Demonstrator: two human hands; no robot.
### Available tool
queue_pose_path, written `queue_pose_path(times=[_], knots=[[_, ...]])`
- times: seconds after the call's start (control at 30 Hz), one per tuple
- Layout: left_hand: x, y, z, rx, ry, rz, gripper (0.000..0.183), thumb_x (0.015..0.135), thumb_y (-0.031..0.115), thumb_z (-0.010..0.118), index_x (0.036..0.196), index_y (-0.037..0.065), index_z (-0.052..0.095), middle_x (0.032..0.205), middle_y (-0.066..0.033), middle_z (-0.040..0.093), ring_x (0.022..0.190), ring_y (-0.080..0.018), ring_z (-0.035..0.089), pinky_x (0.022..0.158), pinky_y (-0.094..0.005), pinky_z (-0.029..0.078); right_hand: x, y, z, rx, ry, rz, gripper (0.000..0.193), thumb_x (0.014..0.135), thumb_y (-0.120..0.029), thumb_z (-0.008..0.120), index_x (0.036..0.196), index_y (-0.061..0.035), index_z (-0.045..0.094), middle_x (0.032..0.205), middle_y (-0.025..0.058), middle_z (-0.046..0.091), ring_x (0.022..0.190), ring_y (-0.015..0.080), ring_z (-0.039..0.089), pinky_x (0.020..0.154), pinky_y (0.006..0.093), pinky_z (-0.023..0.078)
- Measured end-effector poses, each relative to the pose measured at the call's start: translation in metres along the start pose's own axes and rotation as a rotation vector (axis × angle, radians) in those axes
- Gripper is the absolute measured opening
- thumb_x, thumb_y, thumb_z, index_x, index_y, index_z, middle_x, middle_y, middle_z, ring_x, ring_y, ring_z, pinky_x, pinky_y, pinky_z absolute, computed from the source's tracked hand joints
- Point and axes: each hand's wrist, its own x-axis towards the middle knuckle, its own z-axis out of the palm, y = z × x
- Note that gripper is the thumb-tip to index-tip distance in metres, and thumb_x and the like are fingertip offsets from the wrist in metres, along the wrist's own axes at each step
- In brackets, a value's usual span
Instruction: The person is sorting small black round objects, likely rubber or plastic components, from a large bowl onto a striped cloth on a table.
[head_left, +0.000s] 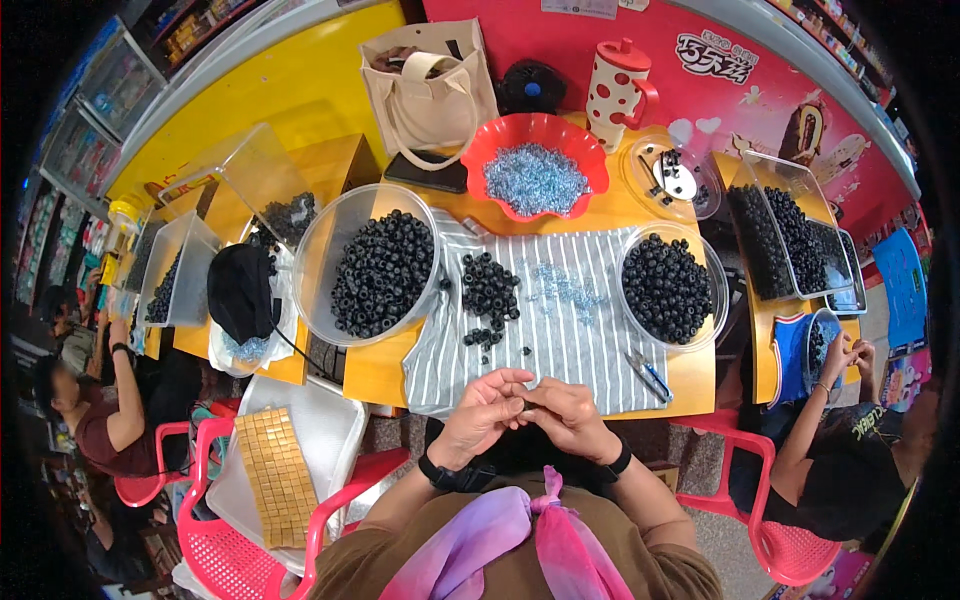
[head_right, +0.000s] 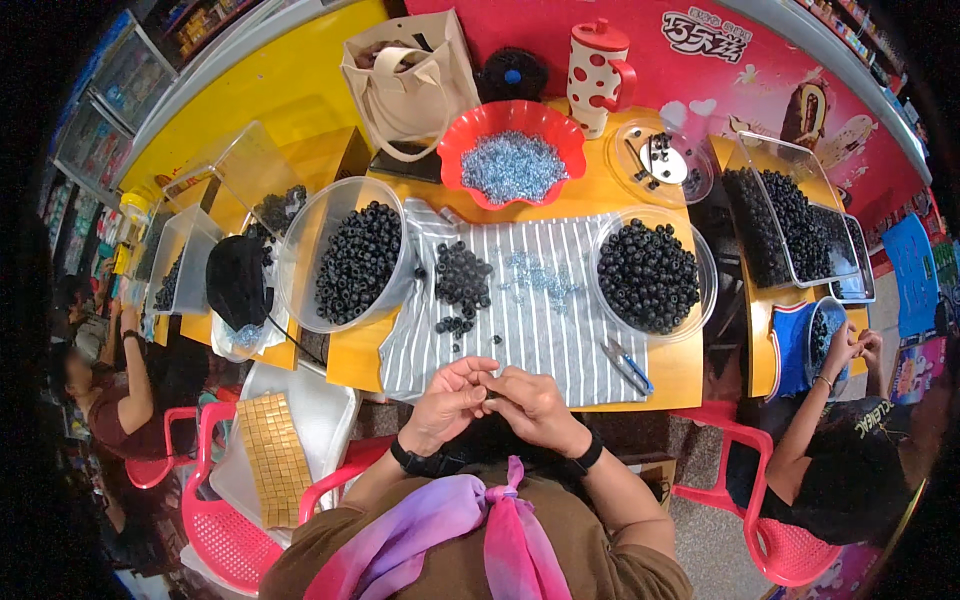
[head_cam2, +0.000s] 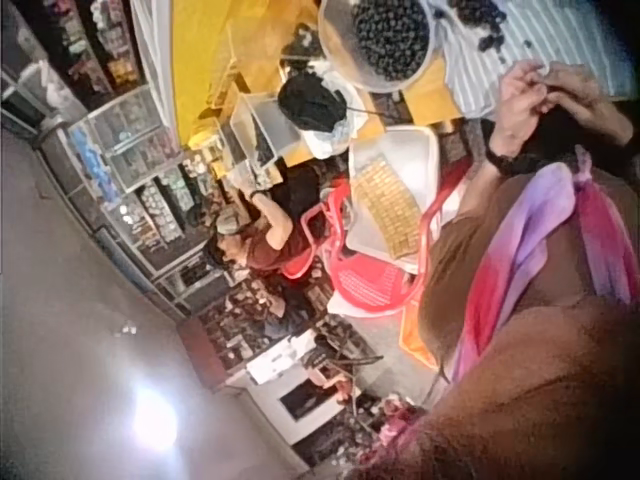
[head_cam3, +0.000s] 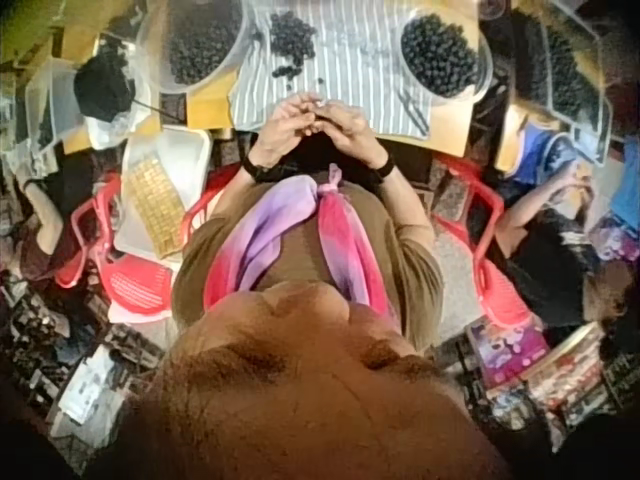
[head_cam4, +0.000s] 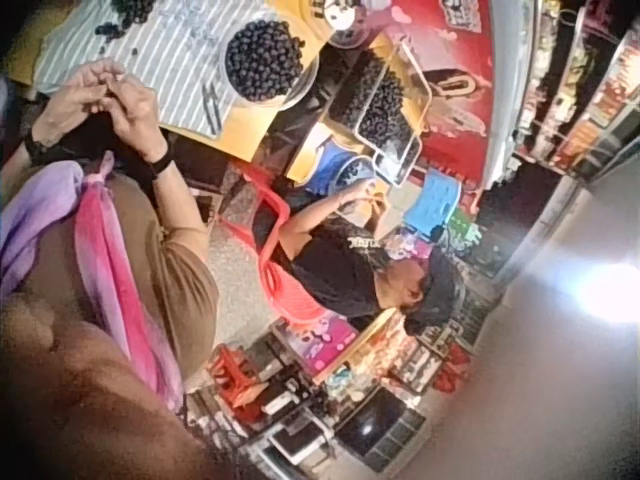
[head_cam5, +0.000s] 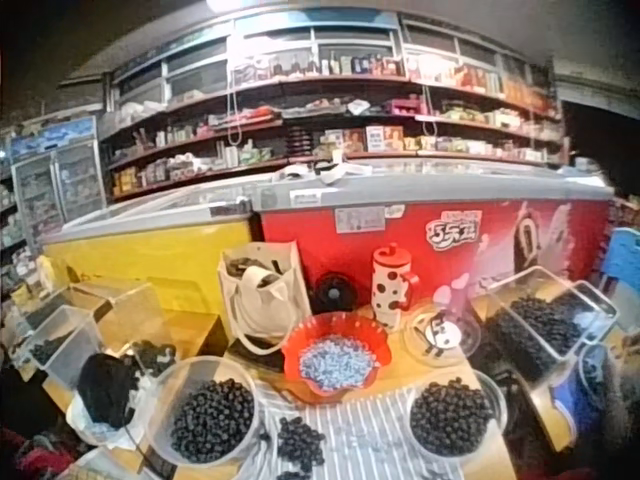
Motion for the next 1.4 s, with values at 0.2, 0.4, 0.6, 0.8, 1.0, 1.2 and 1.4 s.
queue_pose_path(times=[0.2,0.4,0.6,0.8,1.0,1.2,1.4], knots=[[0.01,0.001,0.021,0.369,0.071,0.197,0.048,0.085,-0.005,0.062,0.131,-0.001,0.047,0.089,-0.0054,0.063,0.078,-0.0089,0.06,0.065,-0.0204,0.048,-0.003,-0.01,-0.023,-0.245,-0.133,0.033,0.034,0.072,0.006,0.066,0.106,0.0006,0.063,0.077,0.0108,0.057,0.065,0.028,0.06,0.056,0.035,0.047],[0.008,0.0,0.01,0.371,0.007,0.112,0.054,0.085,-0.005,0.063,0.135,0.0,0.044,0.093,-0.0064,0.064,0.081,-0.01,0.062,0.066,-0.0213,0.049,-0.009,-0.014,-0.027,-0.468,-0.224,-0.089,0.053,0.078,-0.002,0.061,0.13,-0.0027,0.052,0.079,0.0101,0.053,0.067,0.0291,0.057,0.057,0.0382,0.047],[0.0,0.002,0.019,0.403,-0.011,0.11,0.04,0.086,-0.002,0.064,0.125,0.0,0.054,0.09,-0.006,0.066,0.076,-0.0105,0.063,0.061,-0.021,0.049,-0.003,-0.016,-0.053,-0.506,-0.013,-0.126,0.019,0.07,0.004,0.063,0.088,0.0002,0.06,0.077,0.0124,0.06,0.067,0.0301,0.06,0.054,0.0373,0.047],[-0.015,0.01,0.005,0.491,0.155,0.145,0.018,0.088,0.003,0.064,0.105,-0.001,0.064,0.083,-0.005,0.066,0.068,-0.0082,0.062,0.056,-0.0193,0.047,0.029,-0.016,-0.123,-0.761,0.382,0.141,0.025,0.072,0.01,0.062,0.096,0.0041,0.062,0.081,0.0148,0.057,0.07,0.0282,0.058,0.063,0.0325,0.046],[-0.021,0.018,-0.008,0.434,0.324,0.223,0.01,0.089,0.005,0.063,0.097,-0.001,0.065,0.081,-0.0043,0.066,0.065,-0.0079,0.06,0.054,-0.0194,0.046,0.041,-0.006,-0.08,-0.795,0.267,0.108,0.029,0.074,0.004,0.064,0.103,0.0005,0.063,0.083,0.0178,0.06,0.073,0.0325,0.062,0.064,0.0385,0.048],[-0.018,0.021,-0.016,0.347,0.377,0.309,0.012,0.09,0.006,0.063,0.098,-0.001,0.065,0.08,-0.0037,0.065,0.064,-0.009,0.061,0.054,-0.0192,0.046,0.069,-0.001,0.021,-0.64,-0.18,0.166,0.019,0.078,-0.007,0.065,0.096,-0.0033,0.064,0.079,0.0181,0.062,0.069,0.0358,0.063,0.057,0.0449,0.048],[-0.021,0.02,-0.019,0.3,0.383,0.294,0.013,0.09,0.006,0.062,0.101,-0.001,0.064,0.083,-0.0037,0.065,0.066,-0.0087,0.061,0.056,-0.0192,0.046,0.088,0.022,0.039,-0.823,-0.265,0.206,0.014,0.078,-0.015,0.066,0.079,-0.0031,0.058,0.07,0.0181,0.063,0.065,0.0369,0.063,0.056,0.0475,0.047]])
